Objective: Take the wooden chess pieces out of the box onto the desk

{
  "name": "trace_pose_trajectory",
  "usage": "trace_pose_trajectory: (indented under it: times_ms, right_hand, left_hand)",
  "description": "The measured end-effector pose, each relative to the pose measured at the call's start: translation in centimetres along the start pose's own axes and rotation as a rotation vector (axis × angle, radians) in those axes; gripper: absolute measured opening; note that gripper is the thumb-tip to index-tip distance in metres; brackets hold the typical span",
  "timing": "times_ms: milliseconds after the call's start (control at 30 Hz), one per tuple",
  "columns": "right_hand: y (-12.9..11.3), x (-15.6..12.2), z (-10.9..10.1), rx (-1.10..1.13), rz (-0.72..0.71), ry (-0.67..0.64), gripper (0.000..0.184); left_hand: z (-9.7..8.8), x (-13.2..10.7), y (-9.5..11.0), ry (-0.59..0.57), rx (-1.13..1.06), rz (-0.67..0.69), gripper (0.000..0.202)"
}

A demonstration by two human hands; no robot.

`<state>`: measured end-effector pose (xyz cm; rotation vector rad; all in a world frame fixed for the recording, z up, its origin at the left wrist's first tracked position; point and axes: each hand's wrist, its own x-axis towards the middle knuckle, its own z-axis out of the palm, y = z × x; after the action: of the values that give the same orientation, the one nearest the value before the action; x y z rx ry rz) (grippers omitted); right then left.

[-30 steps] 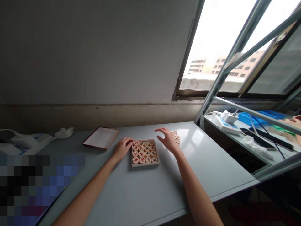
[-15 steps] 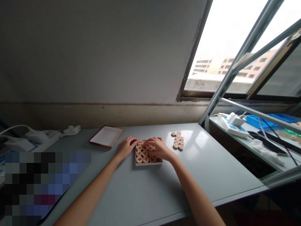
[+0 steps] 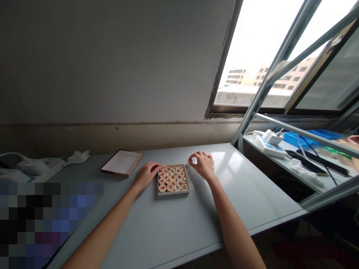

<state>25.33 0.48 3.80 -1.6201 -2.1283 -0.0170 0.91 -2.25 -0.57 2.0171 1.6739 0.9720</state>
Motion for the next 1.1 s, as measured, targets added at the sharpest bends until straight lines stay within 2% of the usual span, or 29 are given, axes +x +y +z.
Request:
trace_pose_trajectory:
  times_ms: [100,200,233,300,400,467,600,767,967,1100]
  right_hand:
    - [2.2,0.2,0.1,-0.155,0.190,0.023,0.016]
    - [3.0,0.4,0.1,-0.125,0.284,0.048,0.018]
    - [2.8,0.5,0.0,-0.056,0.261,0.053,0.019]
    - [1.7,0.4,-0.2,0.149,0.094,0.013,0.024]
    - [-1.1,0.0,-0.2,0.407,-0.292,-0.195,0.026]
    - [-3.0,-0.6,0.1,0.449,-0.446,-0.339,0.027]
    - [-4.7,-1.5,0.7,0.441,-0.526,-0.424,0.039]
    - [-4.3,-1.5,0.7,0.424,-0.505,-0.492,0.033]
    - [-4.1,-1.1,0.3,0.397,-0.454,-0.380,0.018]
    - [-1.9,-0.5,-0.9,0.304,-0.290,-0.194,0.018]
  left_hand:
    - [0.0,0.0,-0.1,-0.001,0.005,-0.005,0.025]
    - [0.0,0.1,-0.2,0.000,0.009,-0.007,0.025]
    - [0.1,0.1,-0.2,-0.002,0.009,-0.006,0.025]
    - [0.1,0.1,-0.2,-0.004,0.013,-0.007,0.025]
    - [0.0,0.0,-0.2,-0.006,0.029,-0.002,0.025]
    - [0.0,-0.1,0.0,-0.002,0.035,0.000,0.025]
    - [-0.1,-0.2,0.3,0.014,0.025,-0.009,0.024]
    - [-0.1,-0.2,0.2,0.021,0.032,-0.011,0.023]
    - [0.0,0.0,-0.1,0.004,0.048,0.007,0.024]
    - [0.0,0.0,-0.1,0.013,0.043,0.005,0.024]
